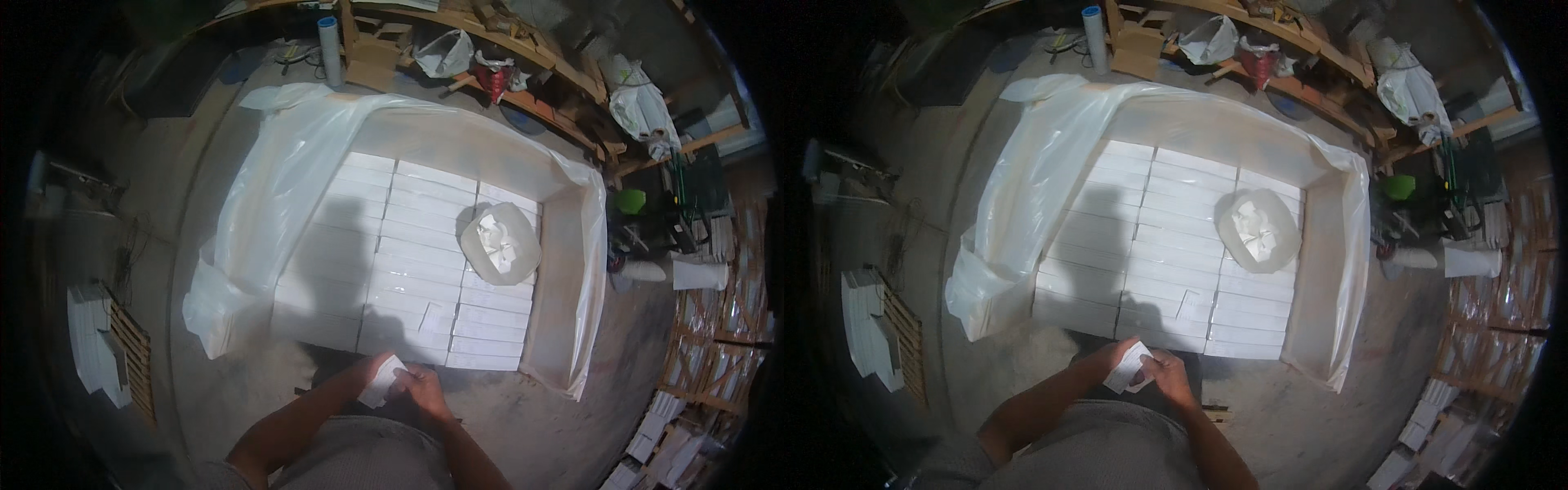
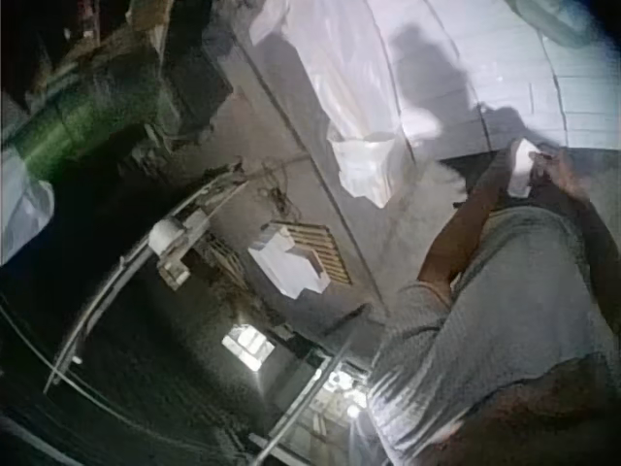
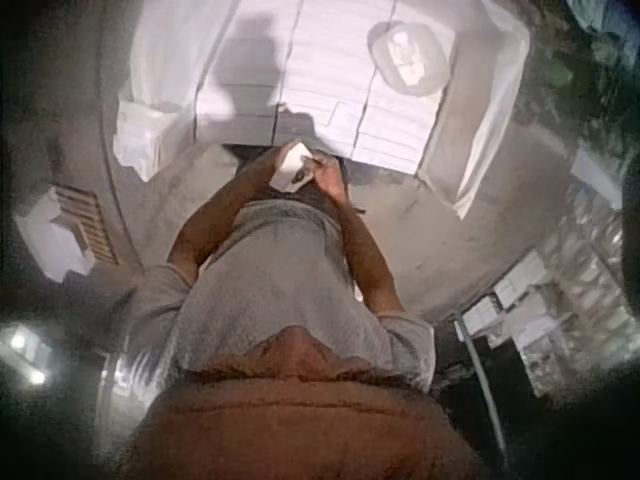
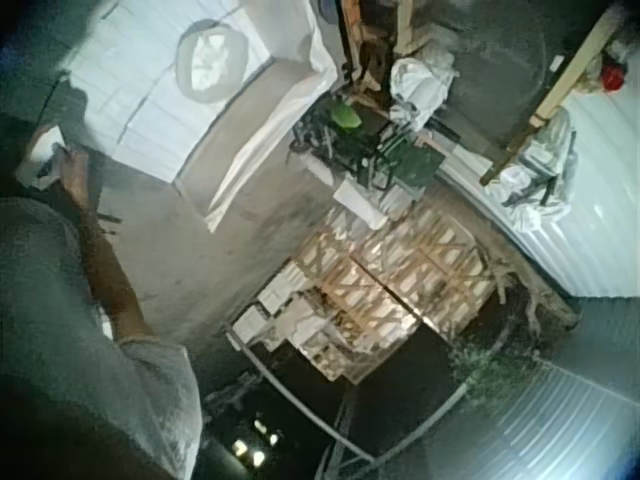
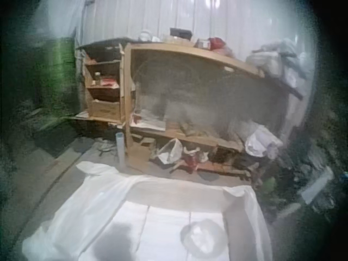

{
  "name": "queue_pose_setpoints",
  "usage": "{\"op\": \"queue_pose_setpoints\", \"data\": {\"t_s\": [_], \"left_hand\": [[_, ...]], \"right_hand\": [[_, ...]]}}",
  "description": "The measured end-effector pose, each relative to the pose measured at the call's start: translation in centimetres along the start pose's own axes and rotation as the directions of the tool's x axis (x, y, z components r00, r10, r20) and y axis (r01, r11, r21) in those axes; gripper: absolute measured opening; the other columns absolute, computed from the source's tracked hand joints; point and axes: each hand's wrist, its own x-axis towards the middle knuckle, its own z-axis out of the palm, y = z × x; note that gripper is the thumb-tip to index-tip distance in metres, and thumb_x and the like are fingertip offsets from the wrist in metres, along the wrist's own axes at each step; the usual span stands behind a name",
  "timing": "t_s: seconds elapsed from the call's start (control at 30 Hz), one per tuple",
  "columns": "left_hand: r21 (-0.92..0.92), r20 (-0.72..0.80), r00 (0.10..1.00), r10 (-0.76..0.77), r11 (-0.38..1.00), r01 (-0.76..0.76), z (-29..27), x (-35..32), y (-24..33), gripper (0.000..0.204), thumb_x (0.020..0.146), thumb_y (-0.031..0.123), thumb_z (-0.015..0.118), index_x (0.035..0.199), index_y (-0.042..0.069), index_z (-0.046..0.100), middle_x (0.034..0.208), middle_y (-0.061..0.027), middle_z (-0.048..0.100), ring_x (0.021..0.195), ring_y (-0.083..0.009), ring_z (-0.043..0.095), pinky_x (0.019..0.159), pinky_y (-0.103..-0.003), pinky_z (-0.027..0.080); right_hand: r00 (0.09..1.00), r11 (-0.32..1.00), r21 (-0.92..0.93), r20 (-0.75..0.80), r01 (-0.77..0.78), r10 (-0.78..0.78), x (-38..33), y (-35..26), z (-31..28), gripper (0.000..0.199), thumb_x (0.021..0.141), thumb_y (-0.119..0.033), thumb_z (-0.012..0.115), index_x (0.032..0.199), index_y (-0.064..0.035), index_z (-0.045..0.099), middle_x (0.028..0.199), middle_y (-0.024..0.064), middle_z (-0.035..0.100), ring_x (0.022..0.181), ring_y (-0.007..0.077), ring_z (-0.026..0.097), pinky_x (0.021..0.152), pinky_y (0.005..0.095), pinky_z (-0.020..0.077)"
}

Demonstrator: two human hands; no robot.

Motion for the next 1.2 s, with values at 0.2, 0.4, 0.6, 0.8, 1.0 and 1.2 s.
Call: {"op": "queue_pose_setpoints", "data": {"t_s": [0.2,0.4,0.6,0.8,1.0,1.2], "left_hand": [[-0.555,0.126,0.989,-0.079,0.821,0.136,2.5,0.5,0.1,0.027,0.093,0.026,0.050,0.095,0.000,0.057,0.078,-0.0098,0.062,0.067,-0.0162,0.061,0.059,-0.028,0.049],[-0.229,-0.062,0.995,0.081,0.969,-0.093,8.7,-1.5,4.1,0.039,0.086,0.019,0.062,0.117,-0.001,0.048,0.096,-0.0116,0.063,0.083,-0.0177,0.062,0.070,-0.028,0.050],[0.301,-0.266,0.879,0.396,0.900,-0.314,12.7,-1.0,2.6,0.037,0.093,0.023,0.050,0.120,-0.002,0.051,0.120,-0.0177,0.055,0.106,-0.0306,0.056,0.093,-0.039,0.042],[0.024,-0.417,0.896,-0.149,0.984,0.175,13.6,1.6,4.2,0.044,0.091,0.031,0.055,0.121,-0.001,0.055,0.117,-0.0156,0.059,0.104,-0.0274,0.056,0.092,-0.036,0.041],[0.068,-0.487,0.872,-0.040,0.994,0.084,13.6,-0.5,7.5,0.042,0.090,0.034,0.055,0.113,-0.002,0.059,0.110,-0.0144,0.061,0.095,-0.0235,0.057,0.085,-0.035,0.044],[-0.087,-0.380,0.923,0.061,0.991,-0.102,11.7,0.1,6.6,0.035,0.088,0.029,0.060,0.108,0.000,0.062,0.096,-0.0086,0.064,0.083,-0.0163,0.058,0.075,-0.033,0.047]], "right_hand": [[0.999,0.977,0.209,-0.023,0.051,-0.048,-2.8,-5.0,0.0,0.019,0.091,-0.011,0.058,0.077,0.0015,0.060,0.066,0.0048,0.056,0.059,0.0150,0.055,0.059,0.0285,0.0461],[0.954,0.968,-0.136,-0.189,0.211,-0.235,-4.3,-4.2,-6.0,0.017,0.090,-0.013,0.057,0.084,0.0016,0.064,0.069,0.0029,0.057,0.063,0.0118,0.053,0.061,0.0250,0.0428],[0.996,0.990,-0.113,-0.032,0.082,-0.086,-7.4,-6.3,-10.5,0.020,0.090,-0.018,0.056,0.090,-0.0014,0.068,0.075,0.0008,0.061,0.069,0.0095,0.052,0.063,0.0248,0.0406],[0.958,0.868,-0.413,0.043,0.276,-0.283,-8.0,-7.1,-11.3,0.025,0.088,-0.023,0.061,0.090,0.0008,0.068,0.074,0.0013,0.061,0.068,0.0091,0.053,0.063,0.0244,0.0426],[0.928,0.885,-0.300,0.001,0.355,-0.372,-8.8,-8.6,-7.9,0.025,0.088,-0.021,0.062,0.089,0.0032,0.066,0.071,0.0029,0.060,0.066,0.0091,0.052,0.062,0.0234,0.0413],[0.976,0.969,0.127,0.025,0.213,-0.218,-9.1,-9.4,-8.0,0.022,0.090,-0.016,0.057,0.083,0.0032,0.064,0.072,0.0072,0.061,0.066,0.0130,0.052,0.063,0.0259,0.0414]]}}
